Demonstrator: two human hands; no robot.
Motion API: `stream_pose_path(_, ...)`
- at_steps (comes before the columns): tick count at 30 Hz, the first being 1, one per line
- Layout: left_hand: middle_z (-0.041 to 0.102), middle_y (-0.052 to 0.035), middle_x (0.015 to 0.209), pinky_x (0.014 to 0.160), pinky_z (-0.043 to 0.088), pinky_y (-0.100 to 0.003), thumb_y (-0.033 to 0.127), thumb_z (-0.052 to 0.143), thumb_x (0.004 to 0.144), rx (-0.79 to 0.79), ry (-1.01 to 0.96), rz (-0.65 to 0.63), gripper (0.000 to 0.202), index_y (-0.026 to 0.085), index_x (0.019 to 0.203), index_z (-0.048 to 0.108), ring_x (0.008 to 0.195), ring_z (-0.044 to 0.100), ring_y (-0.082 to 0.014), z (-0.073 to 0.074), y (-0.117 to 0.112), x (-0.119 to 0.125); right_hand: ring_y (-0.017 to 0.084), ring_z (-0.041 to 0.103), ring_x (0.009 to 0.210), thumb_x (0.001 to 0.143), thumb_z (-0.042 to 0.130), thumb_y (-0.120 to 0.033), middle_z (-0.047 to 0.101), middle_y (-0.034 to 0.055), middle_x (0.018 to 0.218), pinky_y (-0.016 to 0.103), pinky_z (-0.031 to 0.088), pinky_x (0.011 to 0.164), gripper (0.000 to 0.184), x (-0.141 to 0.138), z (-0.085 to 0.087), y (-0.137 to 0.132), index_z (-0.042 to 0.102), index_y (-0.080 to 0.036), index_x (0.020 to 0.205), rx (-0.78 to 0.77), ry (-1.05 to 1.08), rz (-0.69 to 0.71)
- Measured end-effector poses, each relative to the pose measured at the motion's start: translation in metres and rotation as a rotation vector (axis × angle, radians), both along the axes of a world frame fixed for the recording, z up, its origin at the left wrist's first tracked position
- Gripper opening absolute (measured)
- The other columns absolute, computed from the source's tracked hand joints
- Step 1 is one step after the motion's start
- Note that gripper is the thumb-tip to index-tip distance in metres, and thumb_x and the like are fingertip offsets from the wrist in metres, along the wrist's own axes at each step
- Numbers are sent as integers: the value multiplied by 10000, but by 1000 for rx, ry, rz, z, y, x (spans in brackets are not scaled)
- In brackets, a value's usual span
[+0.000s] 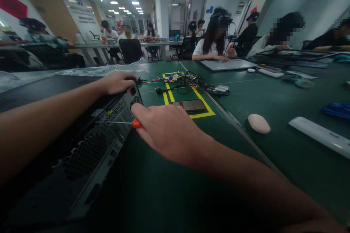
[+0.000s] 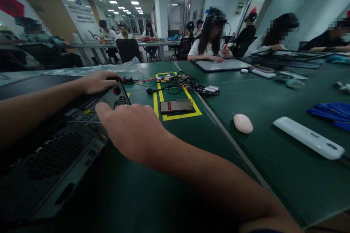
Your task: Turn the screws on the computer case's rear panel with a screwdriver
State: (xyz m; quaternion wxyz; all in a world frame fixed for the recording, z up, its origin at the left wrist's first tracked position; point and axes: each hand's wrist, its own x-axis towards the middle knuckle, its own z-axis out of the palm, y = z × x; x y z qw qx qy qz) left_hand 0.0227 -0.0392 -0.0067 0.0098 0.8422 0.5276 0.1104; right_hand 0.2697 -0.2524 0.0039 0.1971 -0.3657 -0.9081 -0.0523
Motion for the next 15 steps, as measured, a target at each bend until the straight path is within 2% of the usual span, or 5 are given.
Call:
stream_pose_path(4, 717, -104, 1298, 1079, 455, -433, 516, 429, 791, 0, 0, 10, 631, 207, 1251, 731, 1183, 633, -343, 1, -2, 2, 219, 700, 743, 1002, 472, -175, 772, 44, 912, 306, 344, 569, 259, 0, 1, -1, 583, -162, 1236, -4, -3, -5)
stream_pose_path(9, 719, -101, 1297, 1087, 454, -431, 516, 437, 789, 2, -13, 7, 630, 205, 1244, 740, 1191, 631, -345, 1, -3, 2, 226, 708, 765, 998, 467, -166, 778, 50, 930, 310, 394, 600, 273, -1, 1, -2, 574, -164, 1249, -11, -5, -14)
stream_pose_path(15, 725, -97, 1290, 1083, 458, -428, 508, 441, 795, 6, -13, 3, 619, 212, 1246, 744, 1187, 635, -343, -1, 1, -1, 249, 733, 798, 1006, 489, -202, 777, 54, 916, 316, 428, 596, 188, -2, 3, -4, 589, -174, 1162, 5, -34, -36)
